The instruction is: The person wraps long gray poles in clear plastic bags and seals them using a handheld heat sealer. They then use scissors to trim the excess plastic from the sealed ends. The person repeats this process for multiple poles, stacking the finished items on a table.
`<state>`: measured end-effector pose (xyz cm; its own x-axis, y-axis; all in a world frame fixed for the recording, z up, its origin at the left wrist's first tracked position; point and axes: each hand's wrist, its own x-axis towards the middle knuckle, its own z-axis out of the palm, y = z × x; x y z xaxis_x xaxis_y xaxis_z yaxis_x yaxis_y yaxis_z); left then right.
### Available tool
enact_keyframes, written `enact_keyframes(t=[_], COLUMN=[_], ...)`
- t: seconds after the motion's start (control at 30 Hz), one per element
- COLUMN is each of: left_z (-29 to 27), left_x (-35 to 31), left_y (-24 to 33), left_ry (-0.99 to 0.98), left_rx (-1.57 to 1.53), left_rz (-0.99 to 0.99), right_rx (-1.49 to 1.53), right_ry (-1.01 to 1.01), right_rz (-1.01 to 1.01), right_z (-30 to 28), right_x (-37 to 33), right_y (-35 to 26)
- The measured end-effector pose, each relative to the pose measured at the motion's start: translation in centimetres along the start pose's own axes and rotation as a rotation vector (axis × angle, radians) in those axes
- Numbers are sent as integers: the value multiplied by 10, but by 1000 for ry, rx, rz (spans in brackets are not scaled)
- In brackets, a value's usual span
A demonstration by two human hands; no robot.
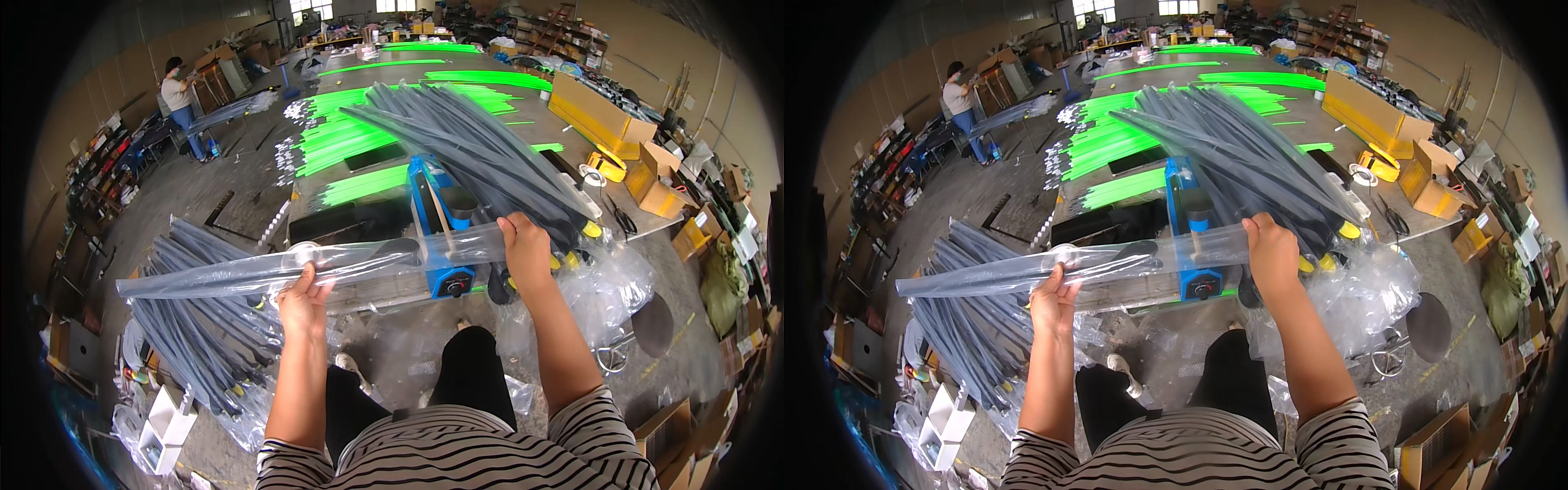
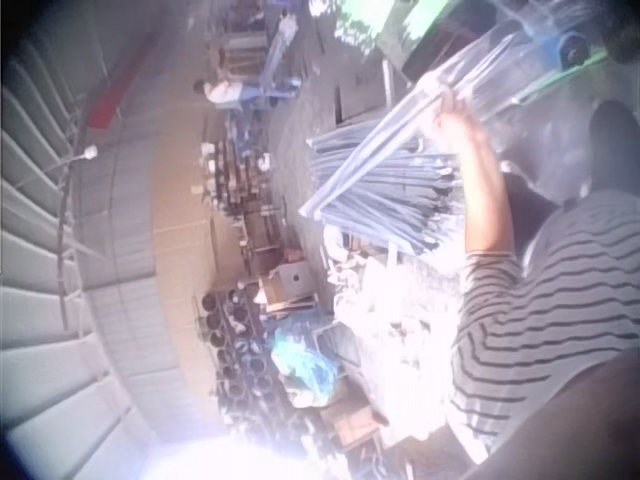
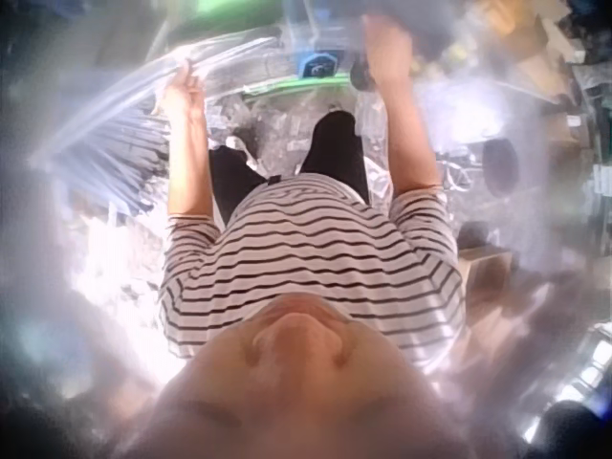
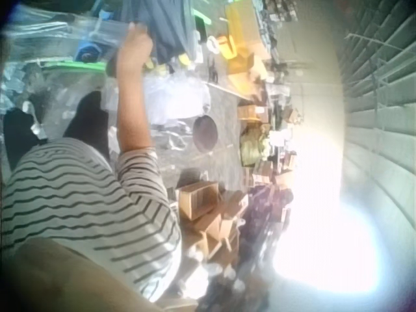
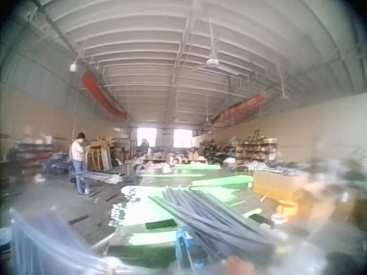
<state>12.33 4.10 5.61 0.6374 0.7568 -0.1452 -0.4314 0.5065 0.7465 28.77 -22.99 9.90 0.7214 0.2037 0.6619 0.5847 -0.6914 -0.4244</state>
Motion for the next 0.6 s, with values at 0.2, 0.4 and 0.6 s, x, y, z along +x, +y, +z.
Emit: enact_keyframes(t=[0.2, 0.4, 0.6], left_z=[2, -11, -35], left_x=[26, 43, 55], left_y=[-7, 12, 29], left_ry=[-14, 22, 63], left_rx=[14, 55, 115], left_rz=[-12, 49, 60], right_rx=[23, 92, 257], right_ry=[-20, 75, 71], right_rz=[66, 50, 4], right_z=[15, 13, -12], right_x=[12, 12, 9], right_y=[14, 7, -27])
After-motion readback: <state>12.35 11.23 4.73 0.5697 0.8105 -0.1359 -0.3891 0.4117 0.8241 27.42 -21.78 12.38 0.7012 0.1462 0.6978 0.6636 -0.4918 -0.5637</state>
